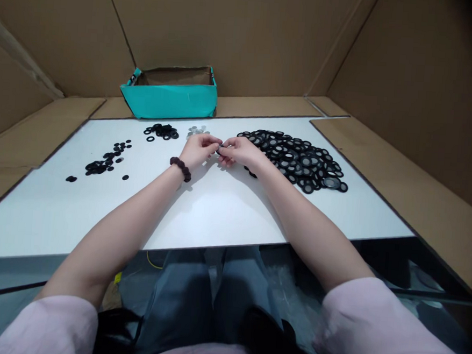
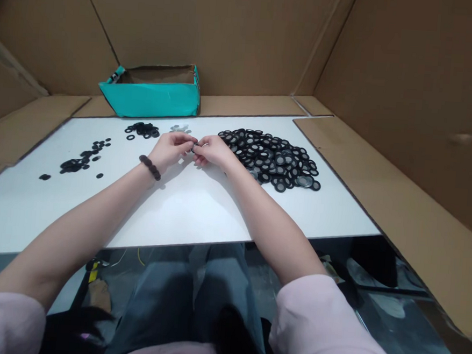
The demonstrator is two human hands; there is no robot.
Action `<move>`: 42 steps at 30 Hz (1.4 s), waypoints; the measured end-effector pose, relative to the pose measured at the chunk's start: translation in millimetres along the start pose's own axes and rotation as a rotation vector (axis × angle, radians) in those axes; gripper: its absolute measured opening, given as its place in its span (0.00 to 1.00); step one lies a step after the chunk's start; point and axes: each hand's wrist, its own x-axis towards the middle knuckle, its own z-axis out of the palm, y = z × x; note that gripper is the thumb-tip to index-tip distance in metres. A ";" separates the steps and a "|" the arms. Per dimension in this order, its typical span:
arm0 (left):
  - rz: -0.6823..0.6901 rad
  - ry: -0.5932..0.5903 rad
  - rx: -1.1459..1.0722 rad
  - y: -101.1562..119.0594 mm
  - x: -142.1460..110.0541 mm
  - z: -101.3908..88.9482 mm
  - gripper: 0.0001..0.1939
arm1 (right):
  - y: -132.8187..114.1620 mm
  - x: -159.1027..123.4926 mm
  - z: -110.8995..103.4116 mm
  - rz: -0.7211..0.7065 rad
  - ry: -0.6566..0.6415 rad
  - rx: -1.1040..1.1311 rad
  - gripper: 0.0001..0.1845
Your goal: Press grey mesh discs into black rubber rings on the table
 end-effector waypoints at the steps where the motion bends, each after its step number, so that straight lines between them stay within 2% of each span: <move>1: -0.002 0.001 0.015 -1.0 0.5 -0.4 0.08 | 0.9 0.9 0.6 -0.009 0.000 -0.018 0.18; 5: -0.027 -0.016 0.079 -5.6 2.5 -2.4 0.02 | 5.6 4.7 2.2 -0.069 0.019 -0.104 0.19; 10: -0.089 -0.045 0.102 -5.4 3.5 -3.3 0.08 | 7.0 6.1 -0.9 -0.114 0.073 -0.123 0.17; 14: -0.104 -0.024 0.054 -5.4 4.3 0.4 0.08 | 8.4 8.0 -2.0 -0.160 0.117 -0.195 0.16; 18: -0.097 -0.012 -0.042 -3.9 3.3 2.7 0.04 | 4.4 5.4 1.8 -0.075 0.115 -0.098 0.18; 21: -0.051 0.015 -0.071 -2.2 2.7 2.8 0.08 | -1.8 0.1 3.6 0.001 0.084 0.045 0.19; 25: -0.008 0.042 -0.014 -4.1 3.4 1.7 0.08 | -1.7 -1.9 2.0 0.020 0.024 0.078 0.18; 31: 0.005 -0.039 0.023 -5.8 3.8 -4.4 0.09 | 2.5 0.3 1.1 0.006 -0.004 -0.007 0.18; 37: -0.057 -0.062 -0.001 -9.5 4.8 -6.1 0.00 | 5.5 2.7 3.1 -0.066 0.004 -0.119 0.19; 42: -0.103 -0.101 -0.030 -5.6 2.1 -6.9 0.05 | 8.2 6.2 -0.3 -0.107 0.066 -0.156 0.17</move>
